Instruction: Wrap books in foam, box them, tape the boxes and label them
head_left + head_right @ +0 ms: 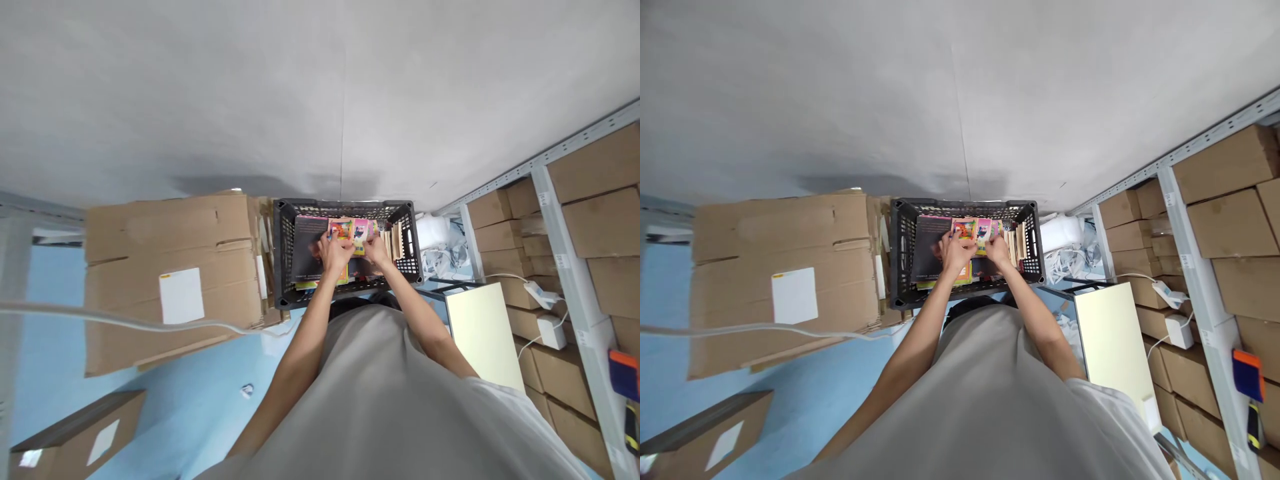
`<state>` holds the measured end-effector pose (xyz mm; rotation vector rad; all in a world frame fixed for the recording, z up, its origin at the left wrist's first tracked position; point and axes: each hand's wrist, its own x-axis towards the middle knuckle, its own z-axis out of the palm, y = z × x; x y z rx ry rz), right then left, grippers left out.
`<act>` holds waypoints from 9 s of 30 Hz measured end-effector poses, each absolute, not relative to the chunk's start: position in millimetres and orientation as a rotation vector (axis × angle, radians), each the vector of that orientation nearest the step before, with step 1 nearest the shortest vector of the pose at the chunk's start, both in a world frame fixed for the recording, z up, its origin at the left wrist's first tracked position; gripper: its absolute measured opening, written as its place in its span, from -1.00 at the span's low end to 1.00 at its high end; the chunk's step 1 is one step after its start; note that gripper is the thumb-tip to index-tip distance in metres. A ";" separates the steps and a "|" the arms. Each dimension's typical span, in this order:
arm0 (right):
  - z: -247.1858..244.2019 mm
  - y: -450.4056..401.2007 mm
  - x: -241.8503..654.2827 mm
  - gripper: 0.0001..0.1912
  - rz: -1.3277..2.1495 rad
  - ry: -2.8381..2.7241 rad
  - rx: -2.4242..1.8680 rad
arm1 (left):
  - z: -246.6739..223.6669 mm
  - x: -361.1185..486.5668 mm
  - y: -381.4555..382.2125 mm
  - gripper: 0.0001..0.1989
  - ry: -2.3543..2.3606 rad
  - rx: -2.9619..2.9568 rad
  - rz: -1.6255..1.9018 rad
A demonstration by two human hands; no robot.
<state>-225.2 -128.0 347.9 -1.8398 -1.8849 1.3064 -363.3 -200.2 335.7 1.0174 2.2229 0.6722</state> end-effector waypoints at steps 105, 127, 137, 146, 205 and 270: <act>482.4 -429.3 373.6 -0.48 0.196 -0.131 -1.843 | 447.8 293.1 -274.9 -0.56 0.748 1.533 0.548; 462.8 -432.1 377.1 -0.39 0.536 -0.116 -1.611 | 431.1 280.1 -263.2 -0.39 0.690 1.333 0.347; 468.4 -429.2 366.6 -0.33 0.296 -0.068 -1.682 | 433.7 284.6 -273.8 -0.48 0.776 1.325 0.478; 481.9 -416.6 338.0 -0.34 0.391 -0.118 -1.668 | 465.3 283.0 -311.9 -0.70 0.631 1.648 0.635; 468.4 -439.4 372.9 -0.42 0.546 -0.206 -1.612 | 450.6 271.0 -274.4 -0.43 0.708 1.264 0.380; 487.5 -454.6 394.8 -0.45 0.702 -0.392 -1.640 | 464.5 272.3 -251.2 -0.47 0.506 1.585 0.390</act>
